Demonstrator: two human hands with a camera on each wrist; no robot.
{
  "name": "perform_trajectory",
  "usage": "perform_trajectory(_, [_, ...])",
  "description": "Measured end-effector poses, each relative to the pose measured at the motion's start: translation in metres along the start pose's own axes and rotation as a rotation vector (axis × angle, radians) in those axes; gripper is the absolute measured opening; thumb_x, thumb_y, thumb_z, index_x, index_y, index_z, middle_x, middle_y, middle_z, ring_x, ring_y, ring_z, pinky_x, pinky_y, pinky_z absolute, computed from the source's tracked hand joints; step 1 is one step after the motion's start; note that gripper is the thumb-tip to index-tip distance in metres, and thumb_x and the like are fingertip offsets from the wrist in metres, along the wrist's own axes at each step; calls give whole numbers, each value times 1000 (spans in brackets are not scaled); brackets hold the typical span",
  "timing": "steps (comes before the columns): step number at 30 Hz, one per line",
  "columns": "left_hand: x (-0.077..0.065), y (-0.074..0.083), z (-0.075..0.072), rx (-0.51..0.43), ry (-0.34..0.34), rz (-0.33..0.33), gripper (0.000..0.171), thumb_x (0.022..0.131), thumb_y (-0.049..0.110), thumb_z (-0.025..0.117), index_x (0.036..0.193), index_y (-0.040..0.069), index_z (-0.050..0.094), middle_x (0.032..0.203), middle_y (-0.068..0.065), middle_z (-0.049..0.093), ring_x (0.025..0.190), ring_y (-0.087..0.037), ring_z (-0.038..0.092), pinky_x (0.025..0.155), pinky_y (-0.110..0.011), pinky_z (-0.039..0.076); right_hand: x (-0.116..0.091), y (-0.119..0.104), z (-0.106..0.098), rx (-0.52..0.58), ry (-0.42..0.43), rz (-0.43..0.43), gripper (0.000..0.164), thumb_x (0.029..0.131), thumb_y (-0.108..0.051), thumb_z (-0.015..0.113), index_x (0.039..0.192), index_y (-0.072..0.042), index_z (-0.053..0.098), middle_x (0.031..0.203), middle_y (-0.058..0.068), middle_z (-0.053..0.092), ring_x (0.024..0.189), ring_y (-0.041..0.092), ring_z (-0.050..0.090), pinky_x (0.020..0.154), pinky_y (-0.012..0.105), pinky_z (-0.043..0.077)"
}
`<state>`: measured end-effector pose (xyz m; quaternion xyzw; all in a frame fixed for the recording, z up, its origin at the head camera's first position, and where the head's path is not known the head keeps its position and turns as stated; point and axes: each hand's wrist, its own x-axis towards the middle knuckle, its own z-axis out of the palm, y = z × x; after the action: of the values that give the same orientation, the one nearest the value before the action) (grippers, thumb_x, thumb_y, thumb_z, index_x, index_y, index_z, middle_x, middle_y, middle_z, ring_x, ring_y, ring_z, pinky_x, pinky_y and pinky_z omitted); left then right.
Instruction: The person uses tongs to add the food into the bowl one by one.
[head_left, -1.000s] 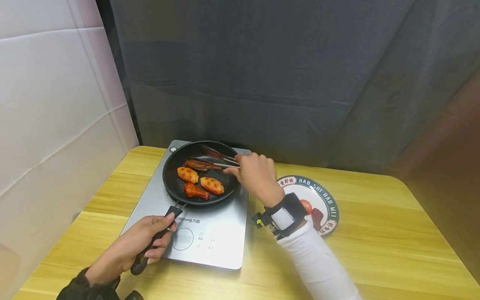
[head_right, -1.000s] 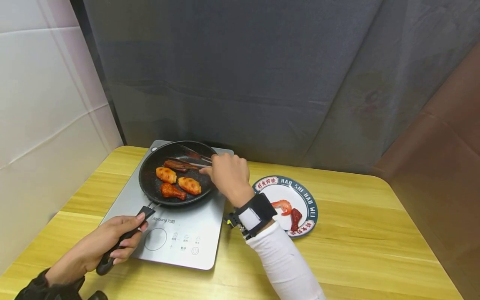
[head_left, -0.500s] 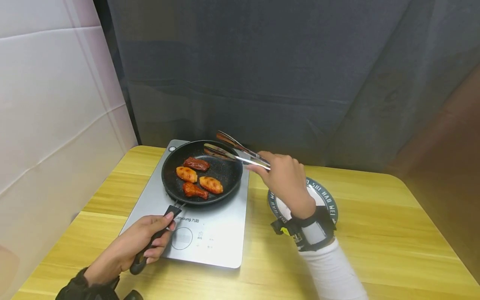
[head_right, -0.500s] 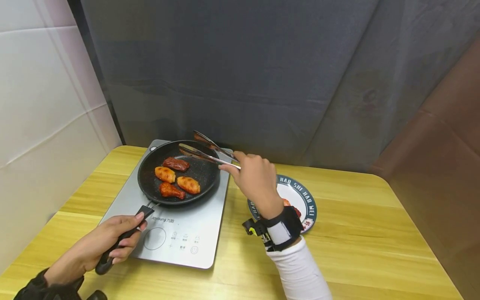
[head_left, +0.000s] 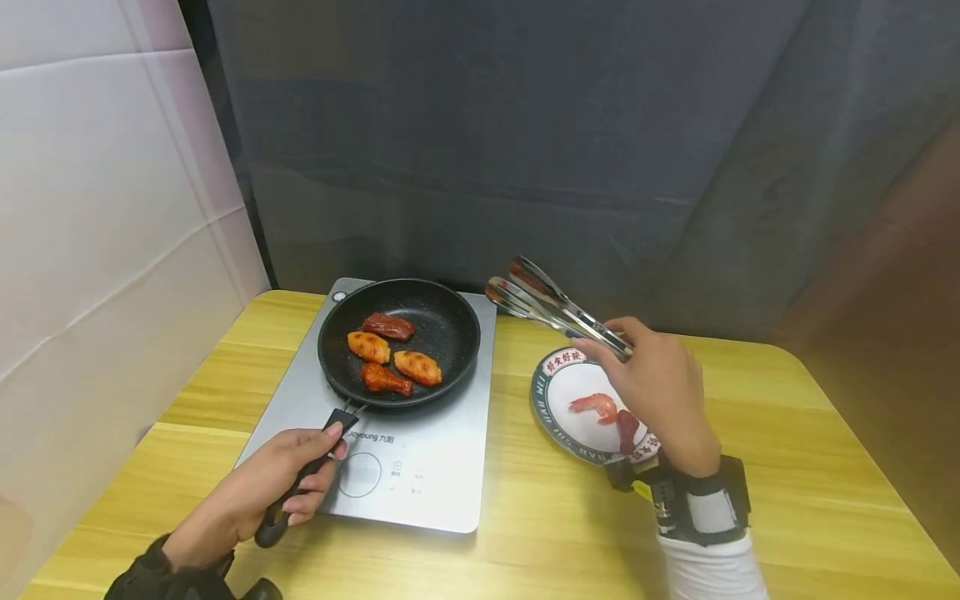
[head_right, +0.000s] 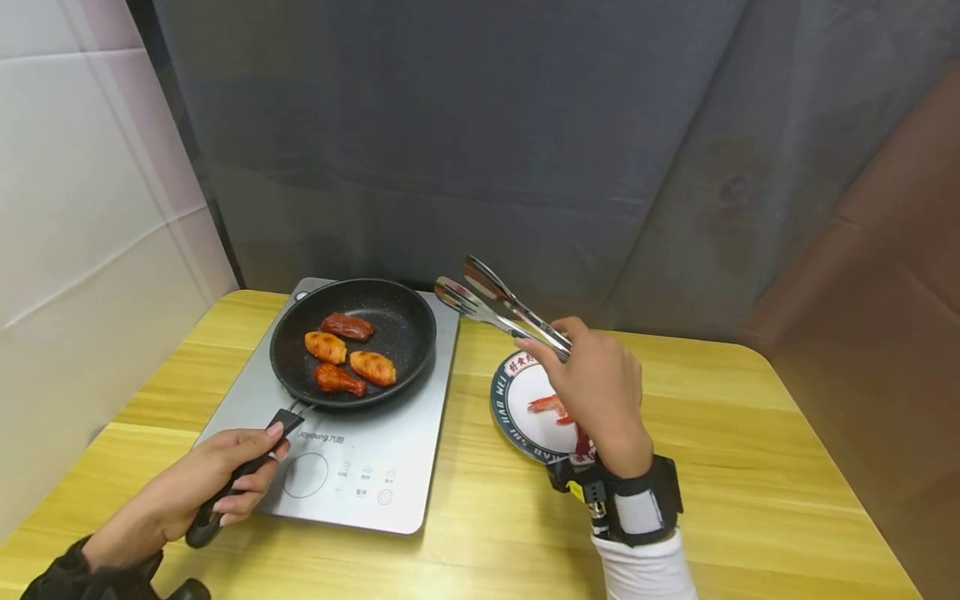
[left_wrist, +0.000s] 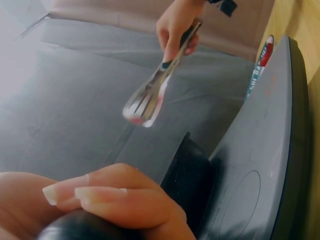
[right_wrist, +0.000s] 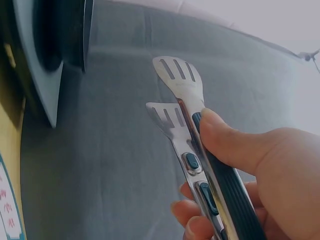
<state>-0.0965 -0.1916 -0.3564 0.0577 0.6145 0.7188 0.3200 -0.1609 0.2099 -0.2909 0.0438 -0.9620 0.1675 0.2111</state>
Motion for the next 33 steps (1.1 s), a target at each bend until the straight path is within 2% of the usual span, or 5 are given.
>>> perform_trajectory(7, [0, -1, -1, -6, 5, -4, 40, 103, 40, 42, 99, 0, 43, 63, 4, 34, 44, -5, 34, 40, -21, 35, -9, 25, -15, -37, -31, 60, 66, 83, -65, 60, 112, -6, 64, 80, 13, 64, 65, 28, 53, 51, 37, 38])
perform_trajectory(16, [0, 0, -1, -2, -5, -5, 41, 103, 41, 42, 98, 1, 43, 63, 4, 34, 43, -5, 35, 41, -21, 36, -21, 60, -30, -102, -46, 28, 62, 81, -63, 64, 110, -8, 64, 64, 5, 55, 57, 26, 49, 44, 33, 33])
perform_trajectory(21, [0, 0, -1, -19, -6, -4, 40, 103, 41, 41, 99, 1, 43, 63, 4, 34, 43, -5, 35, 40, -20, 35, -23, 73, -33, -112, -109, 33, 65, 82, -65, 62, 111, -7, 64, 71, 9, 61, 61, 27, 53, 44, 33, 35])
perform_trajectory(28, [0, 0, 0, -19, -9, -5, 40, 103, 41, 42, 97, 2, 44, 63, 4, 34, 43, -5, 34, 41, -21, 35, -22, 92, -32, -144, -267, -24, 67, 81, -65, 62, 111, -6, 65, 84, 14, 68, 69, 28, 60, 46, 36, 41])
perform_trajectory(33, [0, 0, -1, -19, -3, -5, 40, 103, 41, 42, 97, 2, 44, 63, 4, 34, 44, -5, 34, 41, -20, 35, -21, 109, -29, -161, -293, -114, 58, 81, -62, 65, 107, -11, 69, 81, 6, 67, 66, 22, 59, 47, 36, 42])
